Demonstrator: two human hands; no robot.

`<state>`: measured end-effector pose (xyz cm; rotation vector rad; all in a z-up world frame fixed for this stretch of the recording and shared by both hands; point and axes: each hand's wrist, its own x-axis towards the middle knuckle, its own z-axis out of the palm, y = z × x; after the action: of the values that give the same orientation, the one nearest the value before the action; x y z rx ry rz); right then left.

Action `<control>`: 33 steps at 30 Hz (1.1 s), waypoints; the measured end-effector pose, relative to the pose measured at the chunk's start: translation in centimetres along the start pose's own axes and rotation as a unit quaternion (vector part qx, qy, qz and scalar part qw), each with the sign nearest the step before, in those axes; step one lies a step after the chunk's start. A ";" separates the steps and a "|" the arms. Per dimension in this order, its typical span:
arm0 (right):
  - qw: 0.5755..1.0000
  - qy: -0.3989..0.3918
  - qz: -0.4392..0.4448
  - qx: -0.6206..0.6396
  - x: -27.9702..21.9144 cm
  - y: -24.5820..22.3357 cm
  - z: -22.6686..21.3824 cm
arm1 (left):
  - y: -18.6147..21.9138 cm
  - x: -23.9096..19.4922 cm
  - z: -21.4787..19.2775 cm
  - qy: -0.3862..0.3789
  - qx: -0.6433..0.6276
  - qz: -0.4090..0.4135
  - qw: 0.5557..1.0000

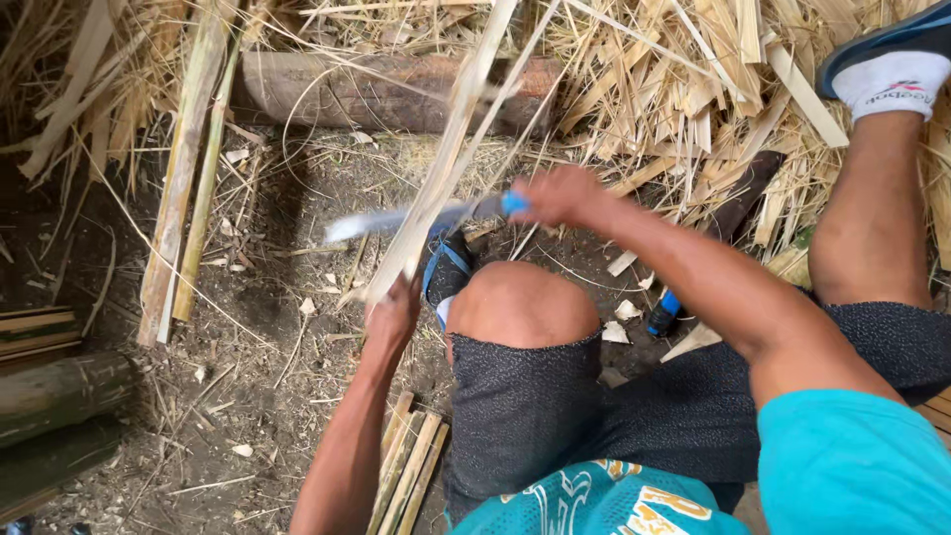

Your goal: The person sits on the ground and uses a machete to split long bamboo poles into thin strips. They hold the bamboo with one hand and strike it with the machete, separating the material into smaller pieces.

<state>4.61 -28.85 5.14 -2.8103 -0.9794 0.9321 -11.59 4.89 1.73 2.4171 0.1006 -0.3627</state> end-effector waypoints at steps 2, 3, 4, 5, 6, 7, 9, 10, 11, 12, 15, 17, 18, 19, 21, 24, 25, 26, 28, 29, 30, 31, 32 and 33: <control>0.975 0.091 0.190 0.069 0.3 5.3 -2.4 | -1.6 -5.5 -2.1 -0.092 -0.065 -0.153 0.982; 0.967 0.067 0.222 0.108 -0.1 6.4 -3.2 | -2.4 -6.2 -3.1 -0.117 -0.038 -0.200 0.972; 0.955 0.043 0.253 0.146 -0.6 7.2 -3.9 | -2.8 -6.4 -3.2 -0.119 0.023 -0.187 0.975; 0.954 0.041 0.249 0.162 -1.1 6.4 -3.3 | -3.3 -7.0 -2.8 -0.127 0.081 -0.173 0.973; 0.952 0.040 0.245 0.178 -1.3 5.0 -2.4 | -3.8 -7.5 -2.3 -0.133 0.139 -0.158 0.968; 0.951 0.042 0.237 0.192 -0.9 3.5 -2.1 | -4.0 -7.3 -1.9 -0.106 0.126 -0.112 0.980; 0.978 0.060 0.165 0.115 -0.6 -0.3 -0.7 | -4.4 -7.1 -1.1 -0.055 0.099 -0.021 0.993; 0.988 0.025 0.120 0.092 -1.0 -2.5 0.5 | -4.5 -7.0 -0.6 -0.073 0.104 -0.050 0.991; 0.995 -0.009 0.074 0.072 -1.3 -4.1 1.3 | -4.7 -6.8 -0.4 -0.092 0.112 -0.079 0.986; 0.993 -0.025 0.067 0.092 -1.0 -3.7 1.0 | -4.9 -6.8 -0.4 -0.111 0.120 -0.108 0.981; 0.988 -0.014 0.136 0.077 -1.4 3.1 -1.7 | -6.3 -13.3 -2.3 -0.098 0.092 -0.164 0.977; 0.977 0.044 0.205 0.046 -1.8 5.4 -2.7 | -7.0 -15.3 -3.1 -0.070 0.140 -0.128 0.979; 0.977 0.053 0.195 0.068 -1.2 4.1 -2.2 | -7.1 -15.6 -3.9 -0.071 0.134 -0.135 0.979; 0.977 0.064 0.188 0.081 -0.3 4.2 -3.1 | -6.6 -14.5 -4.3 -0.067 0.120 -0.138 0.981; 0.960 0.112 0.190 0.170 -1.3 1.9 -2.3 | -5.6 -12.4 -4.2 -0.117 0.100 -0.190 0.970; 0.958 0.008 0.168 0.231 -0.9 -3.2 -0.9 | -4.3 -9.0 -3.3 -0.132 0.094 -0.181 0.970; 0.968 -0.026 0.140 0.204 -0.7 -4.4 -0.4 | -4.3 -8.5 -3.2 -0.127 0.096 -0.162 0.974; 0.981 -0.040 0.097 0.163 -0.3 -4.3 -0.3 | -4.7 -8.7 -3.4 -0.129 0.085 -0.185 0.971; 0.994 -0.072 0.016 0.079 -0.1 -1.9 -0.3 | -5.6 -9.7 -3.0 -0.139 0.060 -0.225 0.962; 0.897 -0.019 0.227 0.380 -0.9 2.2 -1.5 | -6.6 -11.6 -2.9 -0.112 -0.024 -0.197 0.974; 0.935 0.100 0.252 0.228 -1.7 6.3 -3.3 | -7.7 -14.4 -3.3 -0.084 -0.109 -0.168 0.976; 0.959 0.077 0.238 0.136 -1.8 7.8 -4.1 | -8.8 -15.5 -3.9 -0.055 -0.188 -0.134 0.971; 0.973 0.053 0.221 0.043 -1.9 8.5 -4.4 | -9.5 -14.9 -3.7 -0.082 -0.059 -0.163 0.981; 0.965 0.045 0.241 0.095 -1.9 8.3 -4.3 | -9.7 -13.3 -2.1 -0.100 0.060 -0.183 0.976</control>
<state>10.38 -35.86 7.97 -2.9354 -0.1739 0.8587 -25.43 13.95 1.02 2.4611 0.4491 -0.7983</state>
